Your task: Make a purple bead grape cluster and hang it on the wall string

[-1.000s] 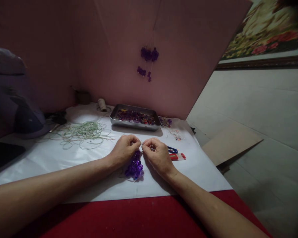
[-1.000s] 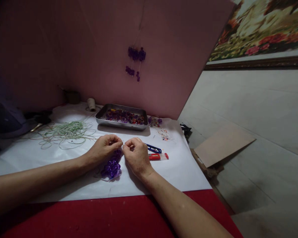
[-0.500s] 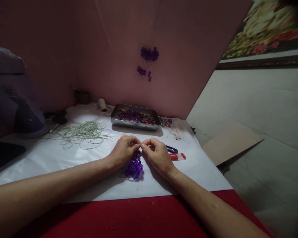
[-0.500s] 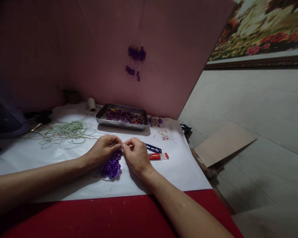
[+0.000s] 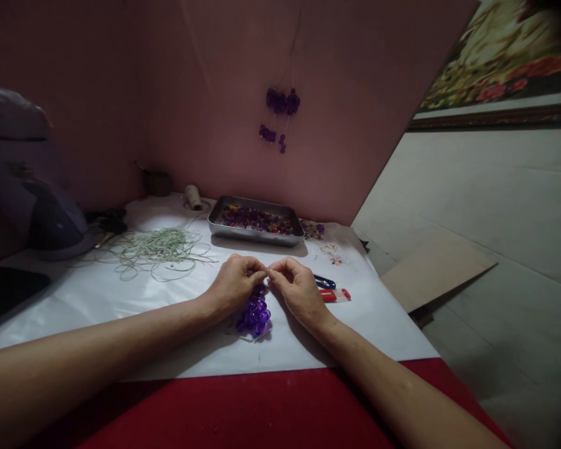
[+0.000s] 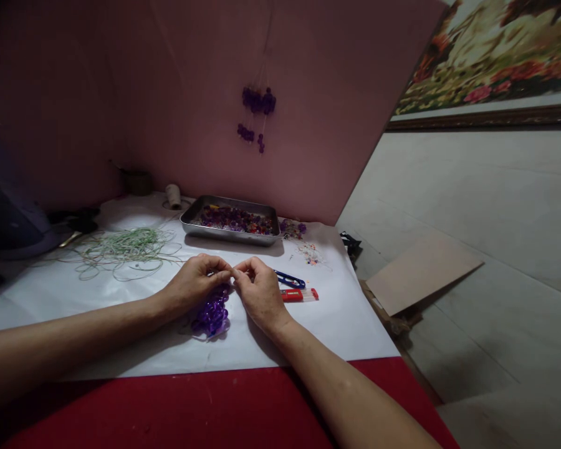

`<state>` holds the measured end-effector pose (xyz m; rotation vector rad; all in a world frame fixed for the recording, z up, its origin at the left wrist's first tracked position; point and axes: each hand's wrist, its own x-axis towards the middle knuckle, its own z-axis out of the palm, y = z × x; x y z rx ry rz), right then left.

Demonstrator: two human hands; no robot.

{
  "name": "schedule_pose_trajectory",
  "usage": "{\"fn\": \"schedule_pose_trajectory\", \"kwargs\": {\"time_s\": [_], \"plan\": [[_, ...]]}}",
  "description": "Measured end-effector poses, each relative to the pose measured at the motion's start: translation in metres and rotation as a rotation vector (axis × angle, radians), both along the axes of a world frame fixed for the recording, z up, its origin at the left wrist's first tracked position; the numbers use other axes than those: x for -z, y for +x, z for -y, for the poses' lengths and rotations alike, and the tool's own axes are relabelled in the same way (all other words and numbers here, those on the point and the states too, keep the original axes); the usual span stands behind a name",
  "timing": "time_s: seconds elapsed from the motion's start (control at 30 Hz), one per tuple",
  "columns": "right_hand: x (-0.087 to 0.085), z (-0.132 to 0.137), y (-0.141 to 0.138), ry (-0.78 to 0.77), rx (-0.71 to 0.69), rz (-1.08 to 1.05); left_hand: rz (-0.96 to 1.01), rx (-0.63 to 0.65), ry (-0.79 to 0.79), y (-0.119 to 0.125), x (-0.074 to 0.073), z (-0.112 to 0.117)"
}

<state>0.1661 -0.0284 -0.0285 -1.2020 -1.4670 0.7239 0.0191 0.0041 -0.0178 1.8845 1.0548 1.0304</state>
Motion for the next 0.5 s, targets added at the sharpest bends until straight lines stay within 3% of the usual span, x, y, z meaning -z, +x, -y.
{"fn": "schedule_pose_trajectory", "kwargs": {"time_s": [0.2,0.5], "plan": [[0.0002,-0.0019,-0.0004,-0.011,0.001,-0.009,0.114,-0.009,-0.083,-0.0002,0.0038,-0.0003],[-0.0028,-0.0010,-0.0020,-0.066,-0.078,-0.169,0.038,0.047,-0.018,0.0001,0.0004,0.0025]]}}
